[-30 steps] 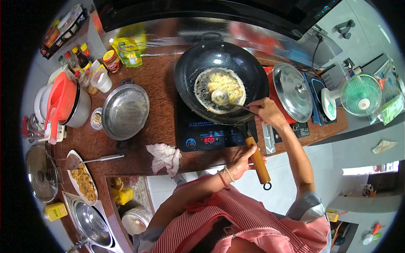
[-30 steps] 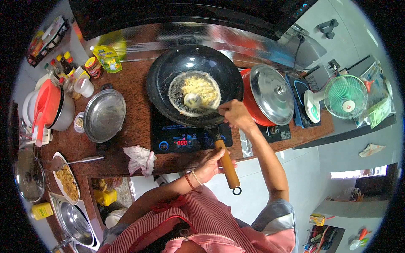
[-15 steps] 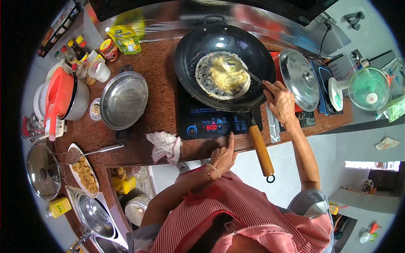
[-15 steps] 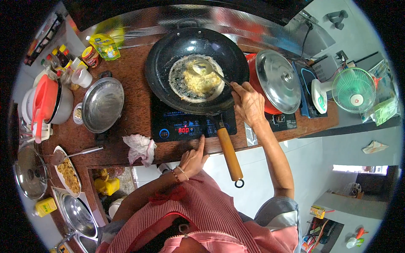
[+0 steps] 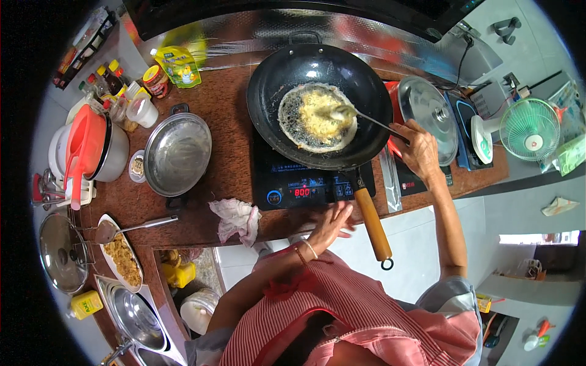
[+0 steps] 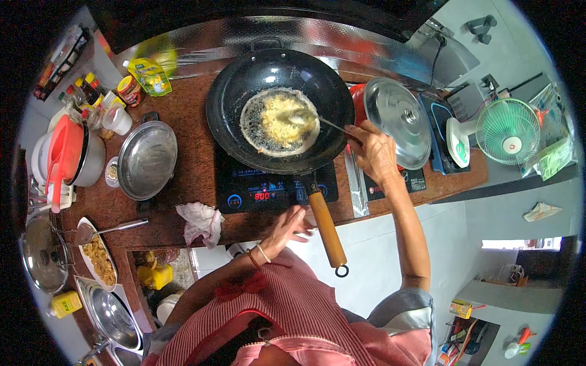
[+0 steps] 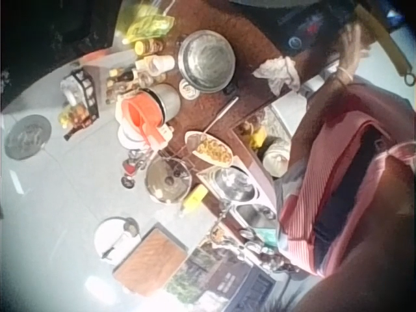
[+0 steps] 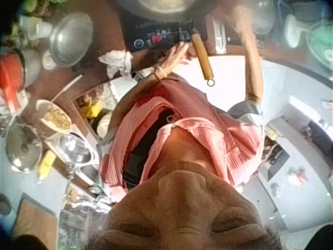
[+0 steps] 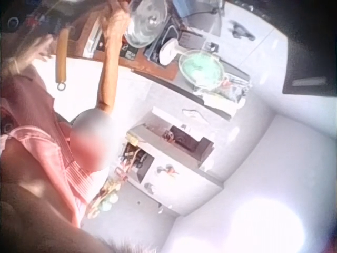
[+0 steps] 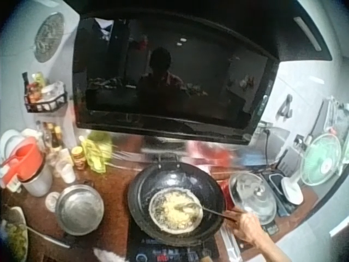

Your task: The person stir-frys a mixture in a wok with a spatula, pours whisked eggs from a pot into the wok, continues stir-frying, and then cleans the pot in a sink using a ladle and running water.

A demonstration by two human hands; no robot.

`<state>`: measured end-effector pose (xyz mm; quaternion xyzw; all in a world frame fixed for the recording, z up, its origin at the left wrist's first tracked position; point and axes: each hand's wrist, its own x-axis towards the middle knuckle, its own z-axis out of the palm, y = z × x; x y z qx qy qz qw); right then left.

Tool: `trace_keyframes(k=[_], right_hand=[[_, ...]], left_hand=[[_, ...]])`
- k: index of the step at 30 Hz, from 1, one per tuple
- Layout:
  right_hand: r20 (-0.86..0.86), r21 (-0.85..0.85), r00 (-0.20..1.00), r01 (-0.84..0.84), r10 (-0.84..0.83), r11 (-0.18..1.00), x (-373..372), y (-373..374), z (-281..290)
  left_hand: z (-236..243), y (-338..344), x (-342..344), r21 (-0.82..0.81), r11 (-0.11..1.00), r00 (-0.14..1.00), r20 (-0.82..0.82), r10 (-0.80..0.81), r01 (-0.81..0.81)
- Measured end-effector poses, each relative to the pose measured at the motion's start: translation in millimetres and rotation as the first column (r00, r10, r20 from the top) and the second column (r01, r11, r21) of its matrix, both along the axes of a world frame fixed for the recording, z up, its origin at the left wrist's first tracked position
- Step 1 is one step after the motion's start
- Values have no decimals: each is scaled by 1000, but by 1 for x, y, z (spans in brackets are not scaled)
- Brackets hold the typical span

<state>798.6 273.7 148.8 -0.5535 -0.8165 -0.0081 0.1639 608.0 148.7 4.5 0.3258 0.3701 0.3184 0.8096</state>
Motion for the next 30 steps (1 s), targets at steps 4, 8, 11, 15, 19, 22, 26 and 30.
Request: trace_keyframes(k=[4, 8, 11, 15, 19, 22, 26, 30], right_hand=[[52, -80, 989, -132, 136, 988, 2, 15, 18], [132, -87, 949, -278, 287, 957, -3, 43, 24], [189, -111, 911, -351, 366, 930, -11, 65, 27], [219, -190, 876, -393, 429, 900, -35, 91, 27], [268, -139, 859, -414, 436, 900, -57, 122, 23], [241, -167, 883, -371, 402, 914, -61, 146, 15], [227, -29, 911, -346, 344, 938, -50, 151, 12], [185, -212, 956, -188, 228, 959, -28, 145, 20]], left_hand=[[8, 1, 42, -375, 926, 907, 398, 133, 29], [34, -1, 46, -361, 932, 841, 498, 213, -23], [35, -6, 40, -384, 921, 870, 432, 237, -60], [34, -11, 35, -350, 930, 862, 429, 270, -117], [36, -11, 35, -341, 932, 870, 413, 268, -125], [36, -9, 35, -310, 946, 886, 408, 221, -94], [39, -10, 34, -302, 948, 889, 401, 223, -102], [35, -10, 37, -303, 944, 874, 413, 255, -132]])
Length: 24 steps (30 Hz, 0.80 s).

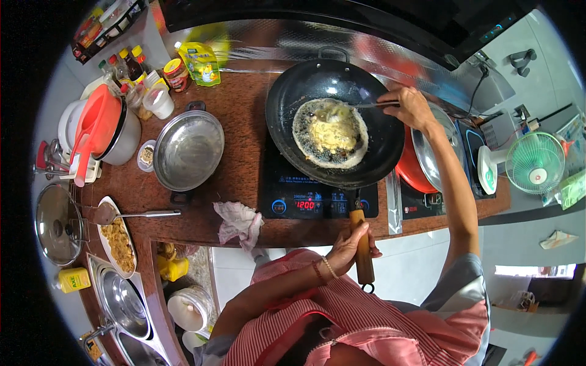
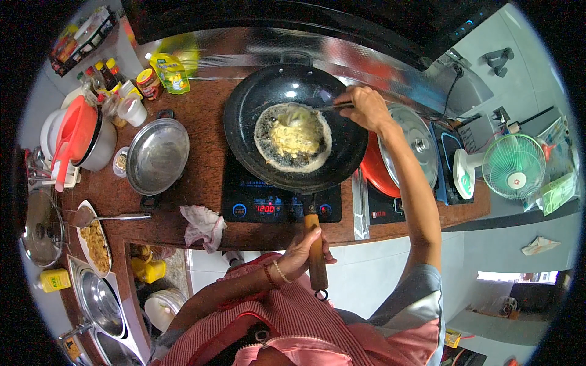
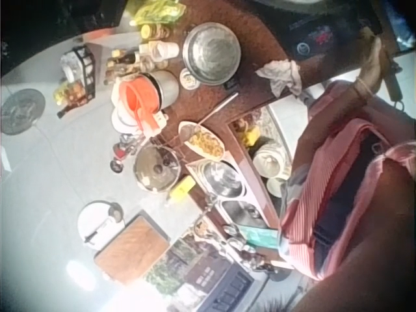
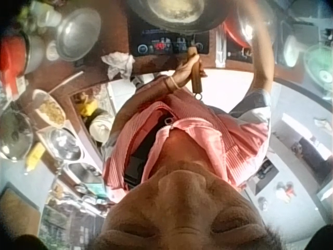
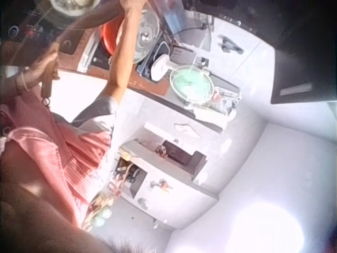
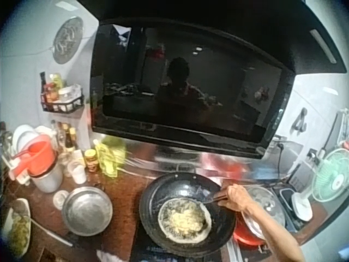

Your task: The person stir-frys a mixture in a wok with a spatula, pours whisked eggs from a pot into the wok, continues stir-frying, and then cleans the pot in a sink using a ladle and running water.

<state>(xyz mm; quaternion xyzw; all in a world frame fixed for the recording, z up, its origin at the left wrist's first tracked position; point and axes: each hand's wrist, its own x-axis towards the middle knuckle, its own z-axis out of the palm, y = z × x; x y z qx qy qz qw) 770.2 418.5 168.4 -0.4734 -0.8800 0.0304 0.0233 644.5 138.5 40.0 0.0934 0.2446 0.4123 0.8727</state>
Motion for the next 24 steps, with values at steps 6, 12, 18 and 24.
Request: trace_keyframes(k=[6, 12, 18, 24], right_hand=[[-2, -57, 998, -67, 67, 996, -12, -10, -3], [-46, 32, 998, -36, 37, 999, -32, 32, -13], [-32, 111, 997, 79, -76, 991, -26, 56, -19], [-158, 7, 985, 70, -68, 998, -16, 28, -17]], left_hand=[[1, 1, -2, -6, 1000, 1000, -7, -28, 28], [-2, -1, -2, -5, 999, 999, 0, -33, 33], [1, -1, -3, -3, 999, 999, -18, -37, 37], [-2, -1, -3, -8, 999, 999, -25, -32, 32]])
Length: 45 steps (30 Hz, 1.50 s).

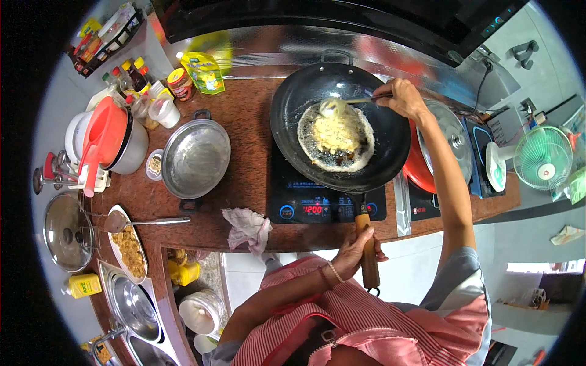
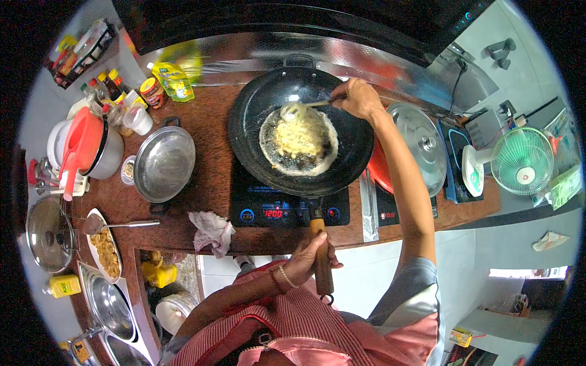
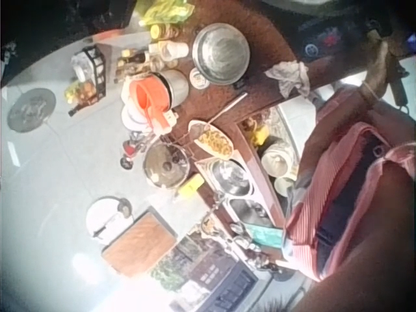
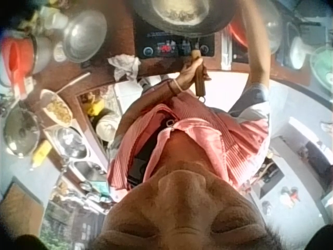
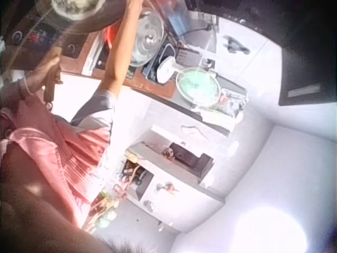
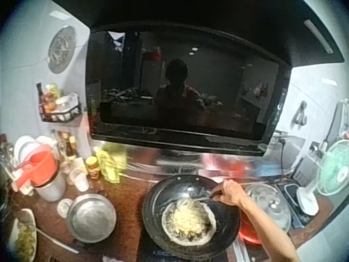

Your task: The person stir-frys a mixture in a wok with a spatula, pours whisked eggs from a pot into the wok, continues stir-frying, and then cleans the pot in a sink using a ladle and running water.

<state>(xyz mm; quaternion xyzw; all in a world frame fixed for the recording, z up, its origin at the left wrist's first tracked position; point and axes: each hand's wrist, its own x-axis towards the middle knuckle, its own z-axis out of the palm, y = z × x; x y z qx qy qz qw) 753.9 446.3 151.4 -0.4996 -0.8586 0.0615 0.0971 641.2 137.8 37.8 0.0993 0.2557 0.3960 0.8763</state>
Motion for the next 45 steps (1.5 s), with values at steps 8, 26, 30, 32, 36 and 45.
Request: trace_keyframes(k=[8, 26, 30, 32, 36, 45], right_hand=[[40, 30, 989, 138, -139, 990, 20, 16, -16], [175, -83, 935, 325, -308, 942, 49, -55, 11], [88, 36, 964, 249, -251, 968, 35, -62, 1], [31, -26, 960, 280, -279, 960, 17, -66, -2], [91, -108, 962, 265, -256, 958, 16, -69, -14], [130, 40, 939, 315, -317, 948, 24, -85, 12]], left_hand=[[2, -1, 0, 22, 1000, 1000, 0, -21, 21], [-1, -1, 1, -53, 999, 1000, 23, -4, 5], [1, 0, 1, -52, 999, 999, 35, -7, 9], [3, 0, 0, -52, 999, 999, 37, -4, 6], [4, 0, -2, -71, 997, 999, 37, 5, -2], [2, 0, -1, -72, 997, 999, 38, 15, -12]])
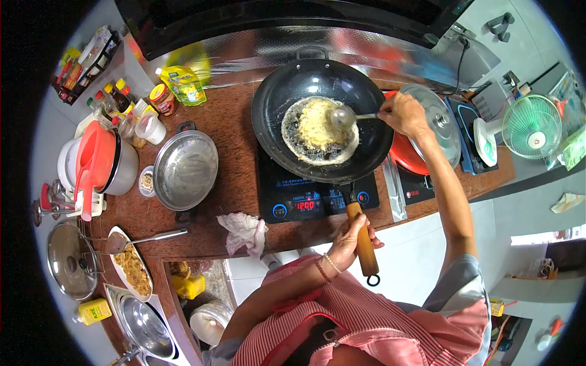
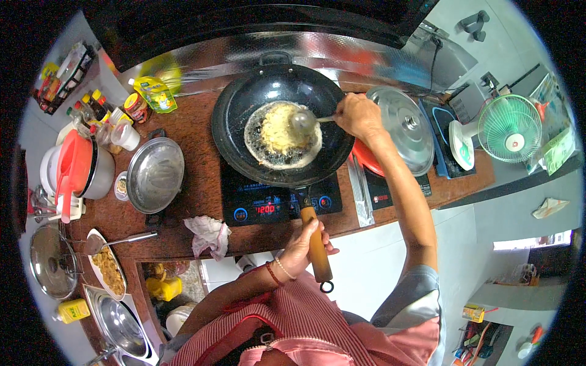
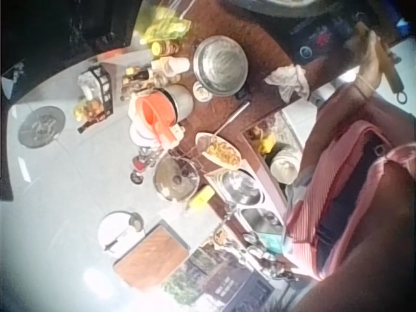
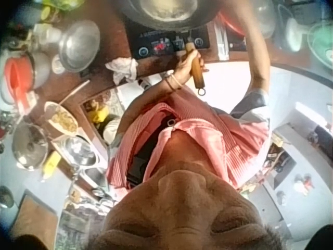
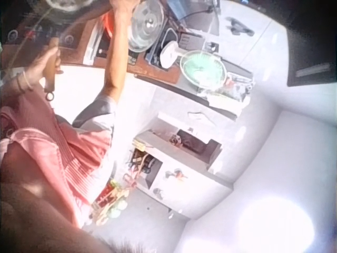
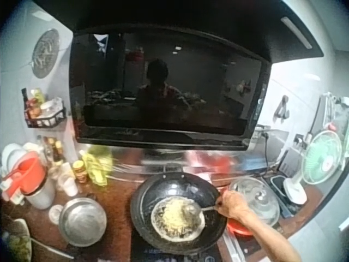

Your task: The person stir-frys a mixture in a wok with a spatula, pours whisked eggs from a pot into the wok, continues stir-frying, and then cleans the pot in a sink using a ladle and running water.

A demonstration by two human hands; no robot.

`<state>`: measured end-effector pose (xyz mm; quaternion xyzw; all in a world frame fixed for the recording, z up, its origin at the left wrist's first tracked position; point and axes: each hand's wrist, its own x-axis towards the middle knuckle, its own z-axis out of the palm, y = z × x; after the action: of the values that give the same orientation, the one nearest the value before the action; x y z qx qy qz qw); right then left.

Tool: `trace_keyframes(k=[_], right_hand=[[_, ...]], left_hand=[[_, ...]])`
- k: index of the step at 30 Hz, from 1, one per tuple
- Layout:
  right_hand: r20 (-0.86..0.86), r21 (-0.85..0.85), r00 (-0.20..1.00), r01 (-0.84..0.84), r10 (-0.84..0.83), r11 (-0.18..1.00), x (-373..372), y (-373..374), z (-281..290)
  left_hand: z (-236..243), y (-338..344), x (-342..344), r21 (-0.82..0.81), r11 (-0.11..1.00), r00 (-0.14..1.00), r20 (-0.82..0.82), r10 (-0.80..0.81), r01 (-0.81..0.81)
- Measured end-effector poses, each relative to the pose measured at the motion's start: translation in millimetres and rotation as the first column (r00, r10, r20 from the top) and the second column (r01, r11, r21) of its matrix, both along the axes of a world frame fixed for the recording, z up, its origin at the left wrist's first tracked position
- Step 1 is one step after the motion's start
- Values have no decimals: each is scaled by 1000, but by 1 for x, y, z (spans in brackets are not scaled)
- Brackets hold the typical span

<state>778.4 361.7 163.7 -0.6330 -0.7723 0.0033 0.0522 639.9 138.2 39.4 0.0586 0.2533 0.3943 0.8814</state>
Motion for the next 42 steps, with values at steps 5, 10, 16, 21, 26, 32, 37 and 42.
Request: trace_keyframes(k=[5, 10, 16, 21, 26, 32, 37, 42], right_hand=[[-59, 168, 998, -8, 18, 986, -13, 16, -35], [-46, 308, 977, -186, 210, 933, -12, -4, -45], [-44, 406, 962, -230, 271, 884, -9, -28, -71], [28, 382, 943, -317, 332, 868, -13, -46, -87], [122, 261, 937, -349, 328, 900, -12, -92, -78], [102, 256, 922, -388, 374, 886, -8, -122, -63], [54, 288, 932, -359, 359, 888, -9, -121, -57], [61, 322, 963, -267, 262, 908, -19, -89, -82]], left_hand=[[-2, 0, 4, 0, 1000, 1000, -11, -6, 6], [0, -1, 1, 6, 1000, 999, -27, 20, -20], [-1, 1, 4, -1, 1000, 1000, -13, 19, -19], [1, 1, 3, 7, 1000, 999, -37, -4, 4], [1, 1, 3, -18, 1000, 1000, 1, 13, -13], [-3, 1, 3, -35, 999, 1000, 24, 6, -5], [-1, 1, 1, -27, 1000, 1000, 1, 0, 0], [2, 1, 2, -38, 999, 1000, 8, -12, 12]])
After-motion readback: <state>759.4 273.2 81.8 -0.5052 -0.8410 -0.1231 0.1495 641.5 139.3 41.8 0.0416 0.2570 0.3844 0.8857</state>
